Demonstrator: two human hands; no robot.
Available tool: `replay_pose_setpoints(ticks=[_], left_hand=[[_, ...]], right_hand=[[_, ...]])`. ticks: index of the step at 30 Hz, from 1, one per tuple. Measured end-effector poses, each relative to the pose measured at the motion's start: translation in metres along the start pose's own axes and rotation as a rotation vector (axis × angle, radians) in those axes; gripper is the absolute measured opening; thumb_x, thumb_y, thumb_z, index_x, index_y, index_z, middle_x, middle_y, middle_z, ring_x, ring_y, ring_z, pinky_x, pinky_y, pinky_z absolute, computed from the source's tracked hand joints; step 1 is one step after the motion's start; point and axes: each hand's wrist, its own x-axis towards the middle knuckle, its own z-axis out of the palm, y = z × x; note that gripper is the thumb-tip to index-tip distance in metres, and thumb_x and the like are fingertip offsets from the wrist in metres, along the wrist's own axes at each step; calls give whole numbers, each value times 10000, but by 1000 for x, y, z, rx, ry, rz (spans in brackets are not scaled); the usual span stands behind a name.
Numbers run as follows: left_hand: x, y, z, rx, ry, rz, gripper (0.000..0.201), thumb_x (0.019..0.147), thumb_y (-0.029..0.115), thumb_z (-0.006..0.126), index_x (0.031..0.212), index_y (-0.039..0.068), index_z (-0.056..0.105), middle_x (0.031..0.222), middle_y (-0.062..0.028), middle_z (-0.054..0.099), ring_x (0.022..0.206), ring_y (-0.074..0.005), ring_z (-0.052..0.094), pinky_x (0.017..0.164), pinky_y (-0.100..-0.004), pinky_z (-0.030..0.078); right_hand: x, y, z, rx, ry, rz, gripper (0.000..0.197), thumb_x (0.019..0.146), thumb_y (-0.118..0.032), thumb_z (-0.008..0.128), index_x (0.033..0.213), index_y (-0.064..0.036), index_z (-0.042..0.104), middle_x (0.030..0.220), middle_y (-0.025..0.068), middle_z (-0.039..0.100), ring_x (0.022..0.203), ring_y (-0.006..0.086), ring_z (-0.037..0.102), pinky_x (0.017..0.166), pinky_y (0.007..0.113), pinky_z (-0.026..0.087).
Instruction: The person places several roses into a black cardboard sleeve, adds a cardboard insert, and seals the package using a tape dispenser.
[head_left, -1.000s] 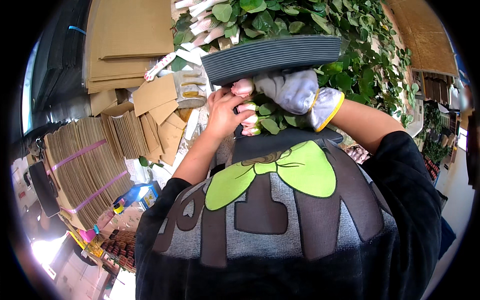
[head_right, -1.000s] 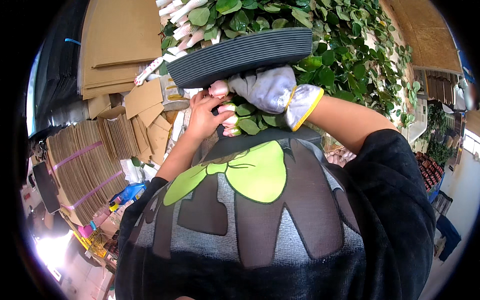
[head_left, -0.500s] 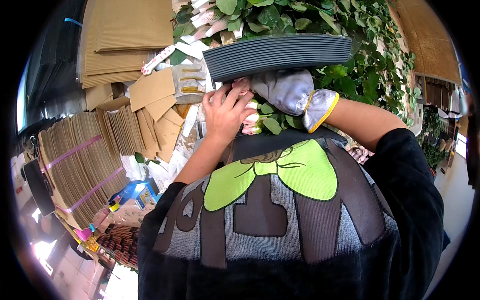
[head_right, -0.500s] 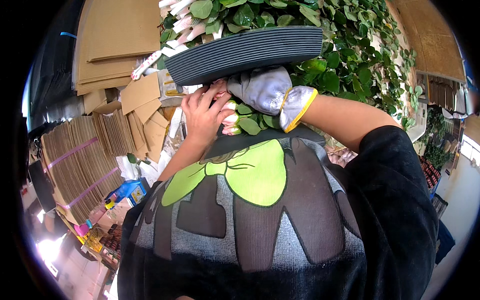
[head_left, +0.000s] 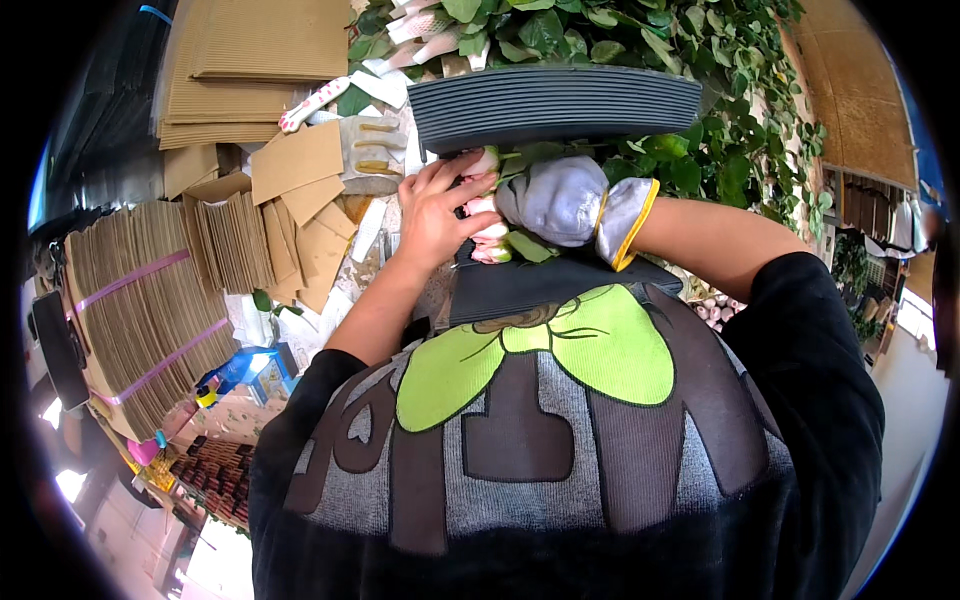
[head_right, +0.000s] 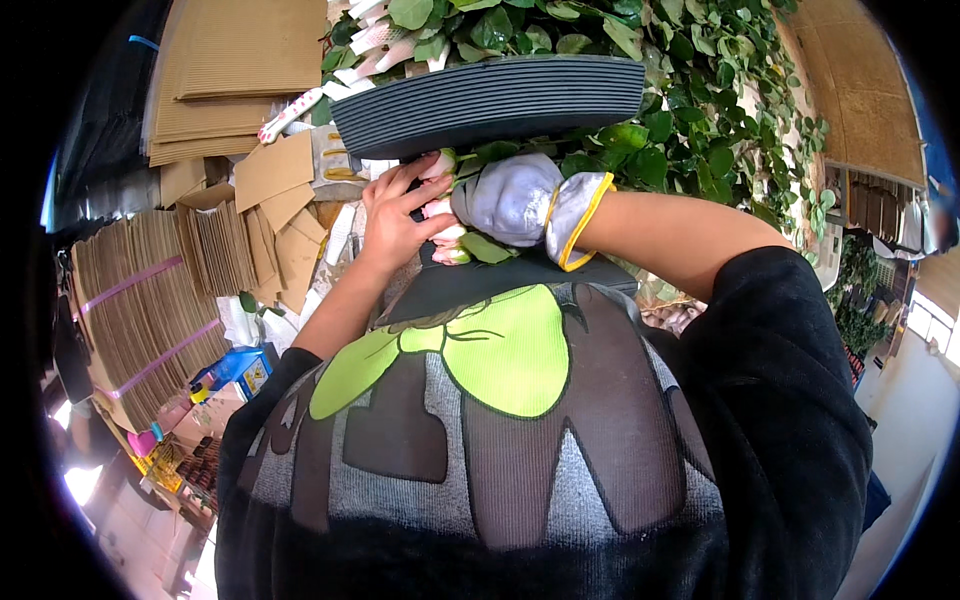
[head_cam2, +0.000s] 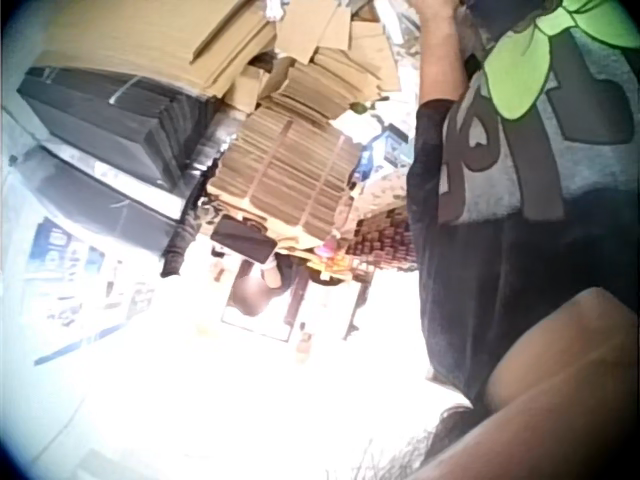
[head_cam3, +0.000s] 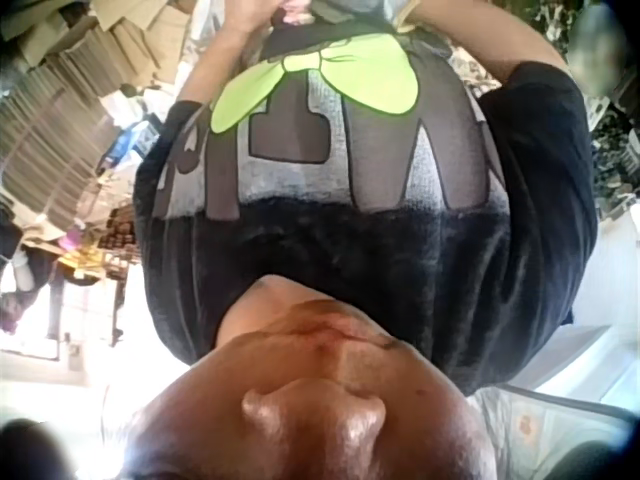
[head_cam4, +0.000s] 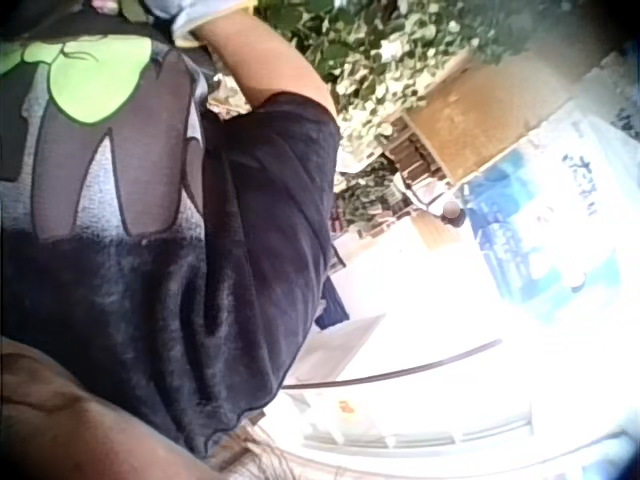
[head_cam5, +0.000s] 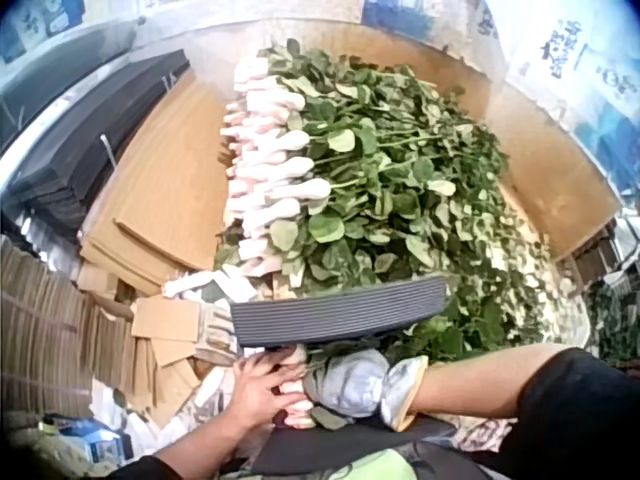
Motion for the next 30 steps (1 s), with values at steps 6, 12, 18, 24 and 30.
replay_pose_setpoints(ticks=[6,12,18,24,30], left_hand=[[-3,12,-13,-52,69,-75,326,683,257,771,995,178,723,1190,-8,601,1100,-243,526,940,-383,347],[-40,2,-42,-183,206,-356,191,747,105,733,937,92,718,876,-57,623,805,-238,580,774,-321,434],[-12,21,-38,-47,152,24,315,700,135,751,1002,68,694,1017,-60,659,922,-266,591,837,-351,445],[11,-3,-15,-129,-85,152,486,662,232,761,1114,91,654,1283,-68,571,1115,-267,538,978,-387,398],[-2,7,-33,-175,63,30,433,697,158,752,1111,72,662,1185,-104,611,1057,-274,569,905,-364,452]], right_hand=[[-7,-7,-7,-40,88,-33,74,775,-189,605,776,-115,611,704,78,605,607,258,605,496,335,462],[-50,-1,-35,-259,322,-143,89,771,-192,522,853,-187,487,611,-5,466,460,121,486,376,257,365],[-19,-19,-57,-374,188,-139,105,780,-106,520,883,-126,532,651,35,531,430,153,487,373,311,372],[7,5,-12,-387,179,-123,143,800,-158,549,910,-78,594,687,88,628,556,259,635,479,356,496],[-31,-18,-59,-257,190,-71,154,791,-136,567,940,-116,601,762,59,618,631,243,624,520,337,489]])
